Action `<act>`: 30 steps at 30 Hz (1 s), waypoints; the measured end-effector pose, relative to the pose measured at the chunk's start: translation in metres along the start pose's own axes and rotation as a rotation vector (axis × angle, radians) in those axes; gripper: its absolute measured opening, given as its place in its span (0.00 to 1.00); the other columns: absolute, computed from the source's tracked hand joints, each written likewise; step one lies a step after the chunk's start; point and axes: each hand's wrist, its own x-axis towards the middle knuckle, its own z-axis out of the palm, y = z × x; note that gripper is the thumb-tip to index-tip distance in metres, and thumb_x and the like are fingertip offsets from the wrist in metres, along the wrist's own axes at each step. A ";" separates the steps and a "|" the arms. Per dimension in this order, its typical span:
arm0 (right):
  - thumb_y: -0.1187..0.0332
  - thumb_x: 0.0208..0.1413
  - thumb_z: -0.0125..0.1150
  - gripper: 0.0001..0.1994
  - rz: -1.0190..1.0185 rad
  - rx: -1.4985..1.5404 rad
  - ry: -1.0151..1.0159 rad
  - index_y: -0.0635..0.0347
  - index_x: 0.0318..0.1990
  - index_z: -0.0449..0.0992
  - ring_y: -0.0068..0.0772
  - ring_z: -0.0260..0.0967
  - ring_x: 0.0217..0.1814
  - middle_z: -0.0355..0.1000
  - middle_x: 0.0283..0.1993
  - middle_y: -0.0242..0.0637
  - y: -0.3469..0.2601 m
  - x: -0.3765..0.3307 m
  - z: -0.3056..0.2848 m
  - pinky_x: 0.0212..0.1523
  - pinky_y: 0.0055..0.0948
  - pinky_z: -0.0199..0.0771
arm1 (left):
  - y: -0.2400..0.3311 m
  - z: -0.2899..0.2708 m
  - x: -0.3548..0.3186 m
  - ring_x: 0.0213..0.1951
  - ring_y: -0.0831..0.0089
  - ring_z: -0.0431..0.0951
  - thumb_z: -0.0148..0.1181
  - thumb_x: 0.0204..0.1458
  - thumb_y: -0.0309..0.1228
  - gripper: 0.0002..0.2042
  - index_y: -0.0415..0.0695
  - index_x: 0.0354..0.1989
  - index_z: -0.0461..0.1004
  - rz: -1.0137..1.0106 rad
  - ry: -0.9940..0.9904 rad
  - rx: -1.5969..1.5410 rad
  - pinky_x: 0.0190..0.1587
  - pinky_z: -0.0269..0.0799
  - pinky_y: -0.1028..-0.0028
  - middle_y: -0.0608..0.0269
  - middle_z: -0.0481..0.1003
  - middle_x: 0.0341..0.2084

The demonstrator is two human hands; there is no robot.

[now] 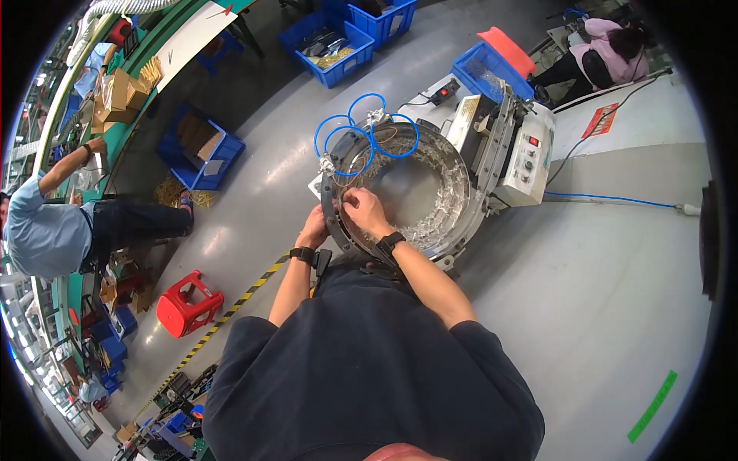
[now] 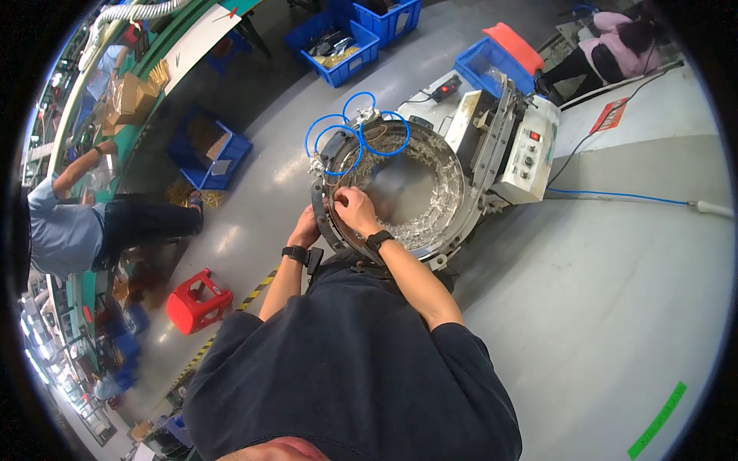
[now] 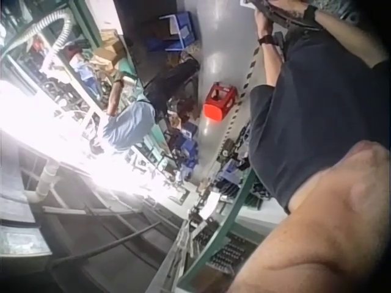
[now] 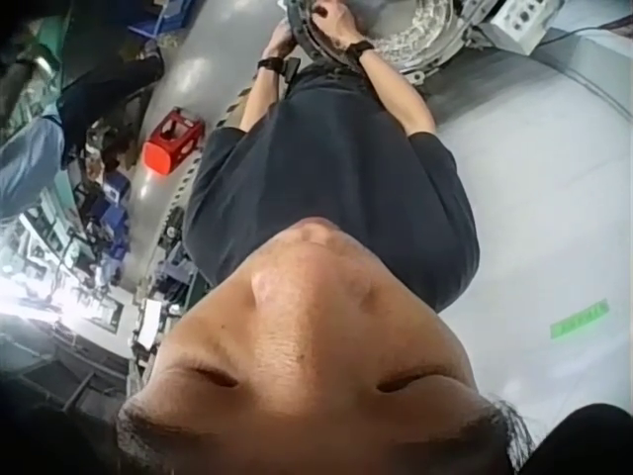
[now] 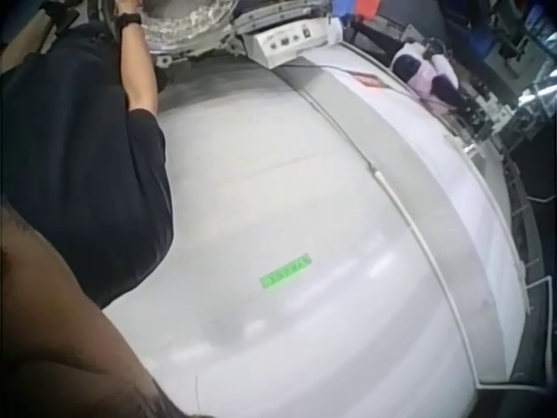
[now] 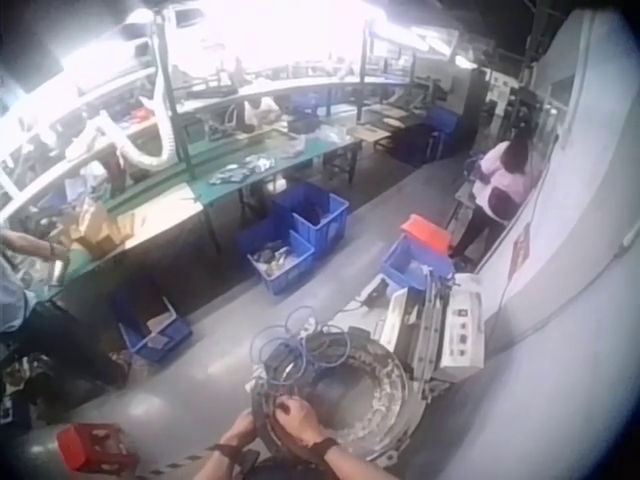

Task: The person reaches into a vibrating bowl feeder to pick up small metal components by hand and places them onto the rotating outer track. They guide the components along the track and clear jams to ensure they enter the exit chute.

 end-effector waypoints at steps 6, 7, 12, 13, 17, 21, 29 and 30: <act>0.69 0.46 0.60 0.07 0.061 0.059 0.013 0.57 0.34 0.78 0.46 0.73 0.34 0.73 0.31 0.43 -0.013 -0.007 -0.004 0.37 0.39 0.73 | -0.001 -0.002 -0.006 0.33 0.81 0.75 0.55 0.60 0.31 0.10 0.44 0.48 0.74 -0.022 0.019 0.009 0.35 0.72 0.79 0.71 0.76 0.34; 0.69 0.46 0.60 0.07 0.055 0.086 0.058 0.56 0.33 0.79 0.47 0.73 0.34 0.73 0.31 0.43 -0.015 -0.007 -0.004 0.37 0.39 0.73 | 0.002 0.003 -0.006 0.32 0.80 0.75 0.55 0.60 0.31 0.10 0.44 0.48 0.74 0.002 0.032 -0.008 0.35 0.72 0.79 0.71 0.76 0.34; 0.69 0.46 0.59 0.08 0.037 0.067 -0.013 0.56 0.34 0.79 0.46 0.73 0.34 0.73 0.31 0.42 -0.009 -0.002 0.002 0.37 0.39 0.73 | 0.003 0.012 -0.002 0.31 0.81 0.75 0.55 0.60 0.31 0.09 0.45 0.46 0.75 0.056 0.048 -0.048 0.32 0.71 0.79 0.71 0.76 0.32; 0.69 0.46 0.58 0.08 0.035 0.058 -0.036 0.56 0.34 0.79 0.46 0.73 0.34 0.73 0.31 0.42 -0.007 -0.003 0.002 0.37 0.39 0.73 | 0.002 0.012 -0.001 0.31 0.81 0.74 0.55 0.60 0.31 0.09 0.45 0.46 0.75 0.061 0.044 -0.051 0.31 0.71 0.80 0.71 0.75 0.32; 0.70 0.46 0.57 0.08 0.009 -0.009 -0.117 0.57 0.34 0.79 0.45 0.73 0.34 0.73 0.30 0.41 0.002 -0.007 -0.003 0.37 0.39 0.73 | 0.000 0.005 -0.008 0.30 0.81 0.75 0.54 0.60 0.30 0.07 0.46 0.44 0.75 -0.051 0.021 -0.005 0.29 0.70 0.81 0.71 0.75 0.31; 0.70 0.45 0.56 0.08 -0.032 -0.069 -0.191 0.56 0.34 0.79 0.45 0.72 0.34 0.73 0.29 0.42 0.000 -0.009 -0.009 0.36 0.39 0.72 | -0.008 -0.018 -0.012 0.24 0.82 0.72 0.53 0.60 0.30 0.07 0.46 0.44 0.74 -0.147 -0.051 0.050 0.23 0.65 0.82 0.72 0.75 0.28; 0.70 0.44 0.56 0.08 -0.024 0.005 -0.171 0.56 0.32 0.79 0.44 0.71 0.33 0.72 0.28 0.41 -0.003 -0.014 -0.012 0.35 0.38 0.71 | 0.000 0.020 -0.019 0.14 0.86 0.62 0.51 0.60 0.30 0.07 0.48 0.43 0.75 -0.018 0.138 0.009 0.15 0.50 0.81 0.75 0.73 0.22; 0.71 0.44 0.56 0.08 -0.047 -0.011 -0.201 0.57 0.32 0.79 0.42 0.71 0.32 0.71 0.28 0.41 -0.002 -0.015 -0.013 0.35 0.37 0.71 | -0.003 0.015 -0.018 0.14 0.86 0.62 0.51 0.60 0.30 0.07 0.48 0.43 0.75 -0.018 0.138 0.009 0.15 0.50 0.81 0.75 0.73 0.22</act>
